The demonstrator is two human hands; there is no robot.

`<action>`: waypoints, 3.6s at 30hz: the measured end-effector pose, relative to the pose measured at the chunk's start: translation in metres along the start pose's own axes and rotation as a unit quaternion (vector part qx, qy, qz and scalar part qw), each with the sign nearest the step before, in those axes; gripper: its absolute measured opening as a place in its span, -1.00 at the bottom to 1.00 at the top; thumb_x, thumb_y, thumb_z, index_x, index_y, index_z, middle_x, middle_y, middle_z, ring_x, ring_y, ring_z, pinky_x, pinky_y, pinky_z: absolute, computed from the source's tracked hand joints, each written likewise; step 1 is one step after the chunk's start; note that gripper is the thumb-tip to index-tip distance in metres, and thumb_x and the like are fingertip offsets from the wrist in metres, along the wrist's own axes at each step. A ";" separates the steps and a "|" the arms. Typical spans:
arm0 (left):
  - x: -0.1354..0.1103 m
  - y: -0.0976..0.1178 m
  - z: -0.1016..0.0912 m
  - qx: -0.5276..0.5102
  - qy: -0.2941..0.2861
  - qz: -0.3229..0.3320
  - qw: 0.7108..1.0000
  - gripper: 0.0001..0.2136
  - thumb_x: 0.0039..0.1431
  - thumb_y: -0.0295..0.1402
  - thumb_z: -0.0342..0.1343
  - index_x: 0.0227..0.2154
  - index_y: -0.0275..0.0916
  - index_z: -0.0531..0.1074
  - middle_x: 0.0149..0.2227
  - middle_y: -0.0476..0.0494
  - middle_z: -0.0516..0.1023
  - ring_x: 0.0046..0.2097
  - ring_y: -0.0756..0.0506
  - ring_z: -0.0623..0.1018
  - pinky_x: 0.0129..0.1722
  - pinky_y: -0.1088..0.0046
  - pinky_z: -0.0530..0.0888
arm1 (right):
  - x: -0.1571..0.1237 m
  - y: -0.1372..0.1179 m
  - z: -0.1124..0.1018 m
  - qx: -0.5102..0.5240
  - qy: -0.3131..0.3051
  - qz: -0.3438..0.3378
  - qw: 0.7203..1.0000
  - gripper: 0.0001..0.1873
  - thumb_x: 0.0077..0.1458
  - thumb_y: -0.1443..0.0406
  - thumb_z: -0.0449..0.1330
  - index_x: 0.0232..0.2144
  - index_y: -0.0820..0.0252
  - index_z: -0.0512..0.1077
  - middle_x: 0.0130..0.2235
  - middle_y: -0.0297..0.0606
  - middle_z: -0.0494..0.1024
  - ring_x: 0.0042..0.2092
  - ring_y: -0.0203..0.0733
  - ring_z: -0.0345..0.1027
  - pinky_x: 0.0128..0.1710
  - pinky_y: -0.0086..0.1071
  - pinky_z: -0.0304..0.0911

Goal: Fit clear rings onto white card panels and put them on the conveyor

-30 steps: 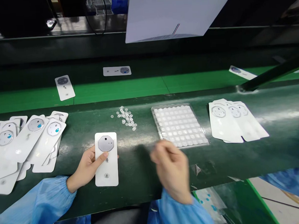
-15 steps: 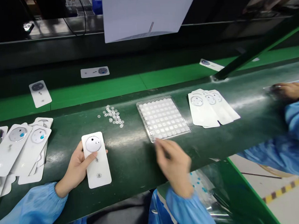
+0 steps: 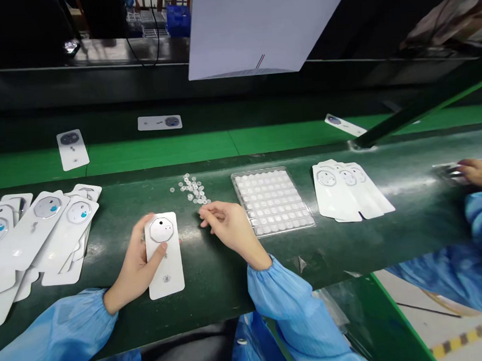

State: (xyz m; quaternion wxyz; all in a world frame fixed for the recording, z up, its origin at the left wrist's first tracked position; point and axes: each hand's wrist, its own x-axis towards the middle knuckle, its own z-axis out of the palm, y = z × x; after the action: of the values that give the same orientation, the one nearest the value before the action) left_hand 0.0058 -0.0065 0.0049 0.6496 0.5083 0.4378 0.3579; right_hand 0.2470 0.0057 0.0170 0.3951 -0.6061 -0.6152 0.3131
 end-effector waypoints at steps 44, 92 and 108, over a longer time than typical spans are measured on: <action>0.005 0.006 -0.002 0.079 -0.060 0.014 0.995 -0.84 0.19 -0.23 0.32 -0.31 -0.19 0.72 -0.28 -0.10 0.74 -0.20 -0.17 0.70 -0.12 0.37 0.60 | -0.046 -0.043 0.024 -0.036 -0.093 -0.115 0.988 -0.86 0.37 0.28 0.17 -0.26 0.15 0.51 -0.39 -0.30 0.53 -0.42 -0.27 0.40 -0.42 -0.41 0.32; 0.001 0.002 -0.003 -0.013 -0.026 -0.013 1.000 -0.67 0.14 -0.15 0.34 -0.21 -0.35 0.59 -0.47 -0.06 0.56 -0.48 0.02 0.47 -0.51 0.57 0.39 | -0.039 -0.048 0.043 0.156 -0.030 0.106 0.981 -0.69 0.14 0.05 0.36 -0.35 0.20 0.62 -0.39 -0.19 0.66 -0.37 -0.13 0.55 -0.45 -0.39 0.46; 0.119 0.125 -0.100 0.272 0.153 0.217 0.925 -0.55 0.18 -0.28 0.34 0.09 -0.28 0.45 0.14 -0.30 0.51 0.15 -0.26 0.50 0.20 0.10 0.42 | 0.166 -0.052 0.027 -0.075 -0.019 -0.046 0.996 -0.63 0.33 0.12 0.13 -0.22 0.31 0.59 -0.31 0.00 0.67 -0.32 -0.03 0.56 -0.40 -0.31 0.42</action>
State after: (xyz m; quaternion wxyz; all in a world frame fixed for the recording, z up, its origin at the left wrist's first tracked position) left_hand -0.0467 0.1650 0.0926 0.3175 0.6870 0.4915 0.4308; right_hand 0.2053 0.1700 0.0658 0.3509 -0.5990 -0.6715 0.2590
